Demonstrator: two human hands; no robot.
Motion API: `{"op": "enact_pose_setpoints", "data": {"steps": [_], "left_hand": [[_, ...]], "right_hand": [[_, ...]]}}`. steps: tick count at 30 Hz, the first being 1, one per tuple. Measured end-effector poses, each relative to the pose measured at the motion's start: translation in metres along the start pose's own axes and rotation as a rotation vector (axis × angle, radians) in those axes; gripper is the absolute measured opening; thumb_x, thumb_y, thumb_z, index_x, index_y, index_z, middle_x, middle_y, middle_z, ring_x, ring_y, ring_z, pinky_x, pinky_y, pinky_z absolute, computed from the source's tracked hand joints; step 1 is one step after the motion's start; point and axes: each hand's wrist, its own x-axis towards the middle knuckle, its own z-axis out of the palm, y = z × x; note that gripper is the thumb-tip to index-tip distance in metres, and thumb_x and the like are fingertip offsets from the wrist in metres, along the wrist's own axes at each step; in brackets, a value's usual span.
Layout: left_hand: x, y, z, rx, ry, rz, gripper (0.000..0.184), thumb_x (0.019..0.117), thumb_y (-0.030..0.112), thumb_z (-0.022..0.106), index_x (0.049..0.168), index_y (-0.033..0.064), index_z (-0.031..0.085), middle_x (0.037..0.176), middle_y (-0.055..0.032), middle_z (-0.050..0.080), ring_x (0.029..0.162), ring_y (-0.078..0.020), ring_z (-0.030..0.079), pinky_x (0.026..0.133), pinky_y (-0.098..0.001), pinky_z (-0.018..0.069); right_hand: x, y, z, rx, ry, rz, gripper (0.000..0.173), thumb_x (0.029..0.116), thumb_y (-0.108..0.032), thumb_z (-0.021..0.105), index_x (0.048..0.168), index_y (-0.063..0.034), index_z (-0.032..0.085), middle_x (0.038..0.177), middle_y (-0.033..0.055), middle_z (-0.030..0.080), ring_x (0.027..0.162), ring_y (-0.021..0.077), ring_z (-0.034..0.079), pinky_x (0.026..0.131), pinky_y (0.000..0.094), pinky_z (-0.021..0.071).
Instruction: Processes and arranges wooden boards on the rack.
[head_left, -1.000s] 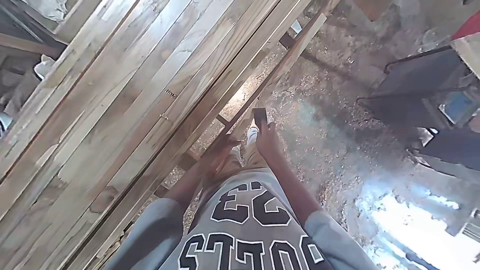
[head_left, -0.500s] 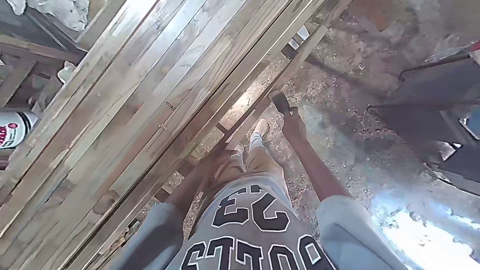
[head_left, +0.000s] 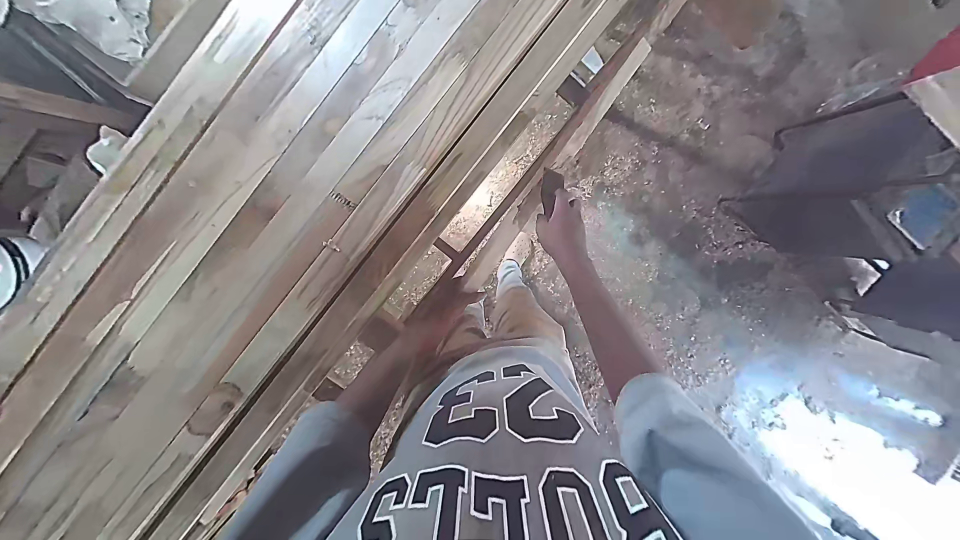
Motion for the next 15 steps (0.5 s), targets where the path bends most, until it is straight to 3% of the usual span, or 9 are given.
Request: {"op": "enact_pose_setpoints", "data": {"steps": [4, 6, 9, 15], "left_hand": [[0.002, -0.004, 0.0, 0.032, 0.007, 0.019, 0.061, 0.0875, 0.037, 0.081, 0.137, 0.0092, 0.059, 0.131, -0.0086, 0.066, 0.12, -0.0161, 0.064, 0.102, -0.0389, 0.0554], [0.004, -0.004, 0.001, 0.081, 0.007, 0.024, 0.061, 0.0875, 0.038, 0.081, 0.137, 0.0083, 0.059, 0.13, -0.01, 0.067, 0.119, -0.0173, 0.065, 0.101, -0.0405, 0.0551], [0.006, -0.007, 0.0, 0.096, 0.002, 0.033, 0.061, 0.0868, 0.041, 0.08, 0.135, 0.0089, 0.061, 0.127, -0.0102, 0.068, 0.116, -0.0173, 0.066, 0.099, -0.0412, 0.0567], [0.017, -0.013, -0.006, 0.232, -0.039, 0.038, 0.066, 0.0875, 0.049, 0.078, 0.134, 0.0059, 0.061, 0.126, -0.0137, 0.068, 0.118, -0.0215, 0.065, 0.105, -0.0453, 0.0518]], "right_hand": [[-0.031, 0.005, 0.032, 0.073, 0.041, 0.012, 0.067, 0.095, -0.019, 0.068, 0.154, -0.01, 0.037, 0.139, 0.0348, 0.048, 0.103, 0.0482, 0.066, 0.08, 0.0604, 0.0577], [-0.038, 0.006, 0.043, 0.077, 0.047, 0.023, 0.068, 0.0954, -0.02, 0.067, 0.155, -0.0123, 0.037, 0.14, 0.0323, 0.049, 0.104, 0.0459, 0.067, 0.081, 0.0582, 0.0583], [-0.049, 0.013, 0.062, 0.113, 0.091, -0.025, 0.064, 0.0962, -0.02, 0.066, 0.153, -0.0099, 0.038, 0.137, 0.0338, 0.049, 0.099, 0.0474, 0.067, 0.075, 0.0609, 0.0582], [-0.061, 0.017, 0.079, 0.115, 0.08, -0.023, 0.059, 0.0978, -0.025, 0.067, 0.15, -0.0121, 0.043, 0.135, 0.0298, 0.052, 0.106, 0.0458, 0.065, 0.08, 0.0611, 0.0569]]}}
